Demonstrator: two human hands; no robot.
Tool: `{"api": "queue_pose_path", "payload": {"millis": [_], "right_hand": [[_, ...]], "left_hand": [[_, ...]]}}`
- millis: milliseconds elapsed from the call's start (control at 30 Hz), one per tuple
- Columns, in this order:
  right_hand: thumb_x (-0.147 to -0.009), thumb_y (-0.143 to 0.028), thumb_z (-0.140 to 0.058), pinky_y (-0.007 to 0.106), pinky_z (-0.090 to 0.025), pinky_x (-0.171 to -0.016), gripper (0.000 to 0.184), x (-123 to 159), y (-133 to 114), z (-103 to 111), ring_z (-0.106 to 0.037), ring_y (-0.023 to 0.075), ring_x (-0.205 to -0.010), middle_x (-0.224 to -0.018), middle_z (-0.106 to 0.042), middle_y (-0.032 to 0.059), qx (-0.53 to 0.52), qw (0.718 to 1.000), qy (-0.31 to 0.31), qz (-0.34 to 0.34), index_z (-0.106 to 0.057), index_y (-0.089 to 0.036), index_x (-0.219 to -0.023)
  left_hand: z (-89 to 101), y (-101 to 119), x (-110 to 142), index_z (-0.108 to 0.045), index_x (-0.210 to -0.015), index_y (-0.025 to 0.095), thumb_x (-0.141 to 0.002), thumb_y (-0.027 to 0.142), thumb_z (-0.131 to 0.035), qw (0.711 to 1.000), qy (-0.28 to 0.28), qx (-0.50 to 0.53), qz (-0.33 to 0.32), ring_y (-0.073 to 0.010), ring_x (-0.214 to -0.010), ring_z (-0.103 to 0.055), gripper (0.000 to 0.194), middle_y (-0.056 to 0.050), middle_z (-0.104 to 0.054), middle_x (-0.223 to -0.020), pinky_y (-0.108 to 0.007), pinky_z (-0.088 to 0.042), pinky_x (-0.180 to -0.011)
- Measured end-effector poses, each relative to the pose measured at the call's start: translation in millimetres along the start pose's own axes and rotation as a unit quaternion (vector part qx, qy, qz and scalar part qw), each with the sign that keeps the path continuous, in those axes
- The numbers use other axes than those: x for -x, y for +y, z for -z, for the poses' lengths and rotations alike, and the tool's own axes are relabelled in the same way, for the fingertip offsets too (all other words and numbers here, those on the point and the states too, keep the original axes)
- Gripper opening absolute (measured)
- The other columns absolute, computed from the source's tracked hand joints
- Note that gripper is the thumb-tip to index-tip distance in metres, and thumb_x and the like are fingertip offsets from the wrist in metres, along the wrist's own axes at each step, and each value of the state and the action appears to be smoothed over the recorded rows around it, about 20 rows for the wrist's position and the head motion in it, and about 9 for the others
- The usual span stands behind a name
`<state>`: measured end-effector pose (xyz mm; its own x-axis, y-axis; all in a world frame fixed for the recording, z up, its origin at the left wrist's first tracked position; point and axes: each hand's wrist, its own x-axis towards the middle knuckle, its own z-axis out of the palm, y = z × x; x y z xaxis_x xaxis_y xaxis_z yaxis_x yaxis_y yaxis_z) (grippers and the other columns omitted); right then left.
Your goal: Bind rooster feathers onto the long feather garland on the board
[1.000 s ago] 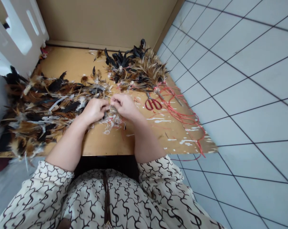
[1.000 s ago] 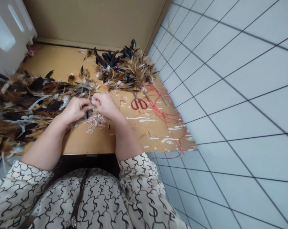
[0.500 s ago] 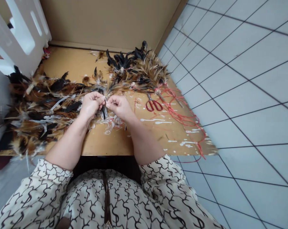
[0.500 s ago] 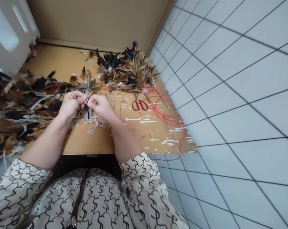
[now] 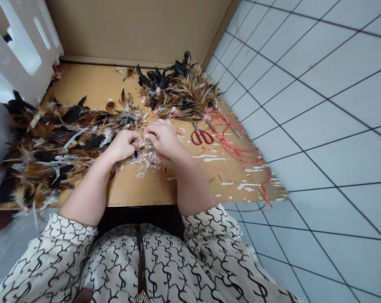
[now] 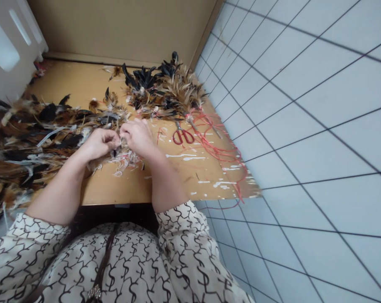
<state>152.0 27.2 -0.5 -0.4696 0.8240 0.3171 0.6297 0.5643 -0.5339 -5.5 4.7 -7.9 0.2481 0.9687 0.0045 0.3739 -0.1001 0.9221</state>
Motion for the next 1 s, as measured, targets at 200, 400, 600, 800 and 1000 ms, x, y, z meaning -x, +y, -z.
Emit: {"api": "queue_pose_path", "payload": {"millis": [200,400,600,800,1000], "right_hand": [[-0.07,-0.034,-0.066,0.027,-0.04,-0.063,0.023,-2.6,16.9,0.3,-0.049,0.0118,-0.061,-0.061,-0.057,-0.0005,-0.271,0.962,-0.021,-0.006,-0.054,-0.017,-0.059],[-0.074,-0.032,-0.06,0.023,-0.038,-0.059,0.018,-2.1,-1.9,-25.5,-0.046,0.0093,-0.058,-0.061,-0.057,-0.0009,-0.318,0.945,0.019,-0.071,-0.055,-0.016,-0.066],[-0.075,-0.022,-0.054,0.023,-0.032,-0.057,0.017,0.4,-13.4,-32.1,-0.039,0.0092,-0.057,-0.056,-0.045,-0.0039,-0.213,0.973,0.07,-0.062,-0.046,-0.018,-0.06],[-0.08,-0.026,-0.05,0.027,-0.038,-0.066,0.017,2.7,-15.9,-31.4,-0.047,0.0121,-0.066,-0.067,-0.053,0.0001,-0.221,0.969,0.108,-0.018,-0.05,-0.018,-0.066],[-0.08,-0.027,-0.055,0.032,-0.043,-0.08,0.018,2.8,-16.2,-26.0,-0.054,0.0149,-0.082,-0.082,-0.059,0.0043,-0.249,0.953,0.174,0.013,-0.05,-0.019,-0.064]], "left_hand": [[3.1,3.2,1.4,-0.058,-0.055,0.015,-0.056,0.02,-0.073,0.953,-0.028,0.3,0.014,-0.0061,-0.039,-0.042,0.015,0.0,-0.058,-0.048,-0.02,-0.032,-0.042],[3.4,6.6,-2.9,-0.056,-0.051,0.013,-0.058,0.008,-0.066,0.916,0.065,0.387,0.083,-0.0047,-0.035,-0.04,0.013,0.001,-0.054,-0.042,-0.018,-0.032,-0.039],[-5.3,6.0,-6.2,-0.053,-0.047,0.014,-0.057,0.007,-0.068,0.915,0.143,0.362,0.102,-0.0036,-0.031,-0.036,0.019,0.003,-0.049,-0.038,-0.017,-0.027,-0.035],[-4.3,4.2,-8.2,-0.054,-0.05,0.014,-0.056,0.005,-0.062,0.902,0.144,0.389,0.12,-0.0041,-0.035,-0.04,0.014,0.004,-0.049,-0.04,-0.016,-0.033,-0.037],[-0.8,5.1,-6.2,-0.057,-0.054,0.013,-0.058,0.005,-0.062,0.888,0.1,0.424,0.149,-0.0045,-0.039,-0.043,0.011,0.004,-0.05,-0.043,-0.015,-0.036,-0.04]]}}
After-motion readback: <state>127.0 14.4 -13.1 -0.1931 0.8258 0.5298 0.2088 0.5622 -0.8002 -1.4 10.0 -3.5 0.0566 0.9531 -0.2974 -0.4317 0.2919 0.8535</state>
